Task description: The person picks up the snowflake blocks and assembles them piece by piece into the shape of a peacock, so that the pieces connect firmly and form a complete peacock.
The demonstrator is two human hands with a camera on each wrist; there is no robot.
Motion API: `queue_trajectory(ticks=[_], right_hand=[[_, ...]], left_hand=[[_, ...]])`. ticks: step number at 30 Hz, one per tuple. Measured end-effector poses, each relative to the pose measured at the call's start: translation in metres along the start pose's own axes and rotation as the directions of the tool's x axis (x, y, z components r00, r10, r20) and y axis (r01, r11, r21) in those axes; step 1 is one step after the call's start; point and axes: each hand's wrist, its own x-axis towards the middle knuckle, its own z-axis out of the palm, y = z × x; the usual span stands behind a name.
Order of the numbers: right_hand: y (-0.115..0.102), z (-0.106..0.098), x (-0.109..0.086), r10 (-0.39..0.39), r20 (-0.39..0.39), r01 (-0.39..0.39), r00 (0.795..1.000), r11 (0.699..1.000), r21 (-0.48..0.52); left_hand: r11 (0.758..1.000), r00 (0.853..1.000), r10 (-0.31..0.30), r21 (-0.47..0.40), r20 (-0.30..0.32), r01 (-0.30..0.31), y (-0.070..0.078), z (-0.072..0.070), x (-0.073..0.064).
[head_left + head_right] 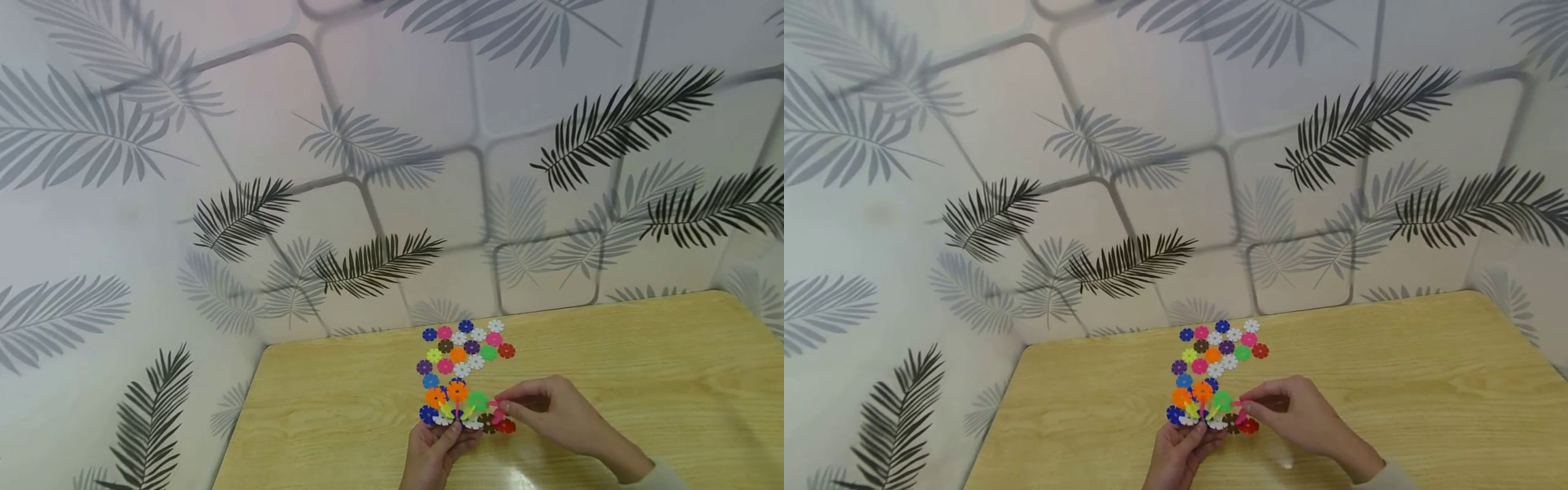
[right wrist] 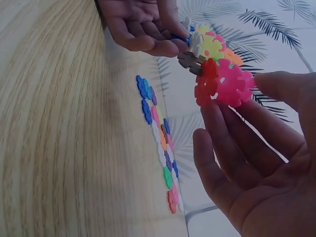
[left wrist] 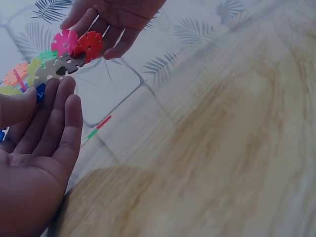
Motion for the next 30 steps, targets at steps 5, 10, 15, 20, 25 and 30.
queue_trajectory(ticks=[5, 10, 15, 20, 25, 30], right_hand=[[0.0010, 0.0002, 0.0010, 0.021, -0.004, -0.020, 1.000, 1.000, 0.024], [0.0017, 0.0010, 0.0003, -0.037, -0.020, 0.037, 0.999, 0.999, -0.017], [0.0030, 0.0016, -0.0002, -0.155, -0.016, 0.153, 0.988, 0.985, -0.079], [0.0026, 0.0021, 0.0019, -0.186, 0.004, 0.185, 0.983, 0.978, -0.099], [0.0031, 0.0023, 0.0015, -0.173, 0.009, 0.173, 0.985, 0.978, -0.113], [0.0050, 0.0034, -0.0006, -0.196, -0.036, 0.188, 0.980, 0.970, -0.157]], left_hand=[[0.997, 0.998, 0.051, 0.058, 0.028, -0.053, -0.0001, -0.0001, -0.0015], [0.984, 0.993, 0.102, 0.144, 0.060, -0.109, 0.0001, -0.0006, -0.0017], [0.973, 0.991, 0.114, 0.192, 0.072, -0.125, 0.0001, -0.0018, -0.0016], [0.970, 0.991, 0.122, 0.206, 0.063, -0.132, 0.0000, -0.0020, -0.0010], [0.978, 0.990, 0.125, 0.160, 0.066, -0.134, -0.0005, -0.0009, -0.0011], [0.985, 0.990, 0.124, 0.114, 0.074, -0.132, -0.0020, -0.0013, -0.0007]])
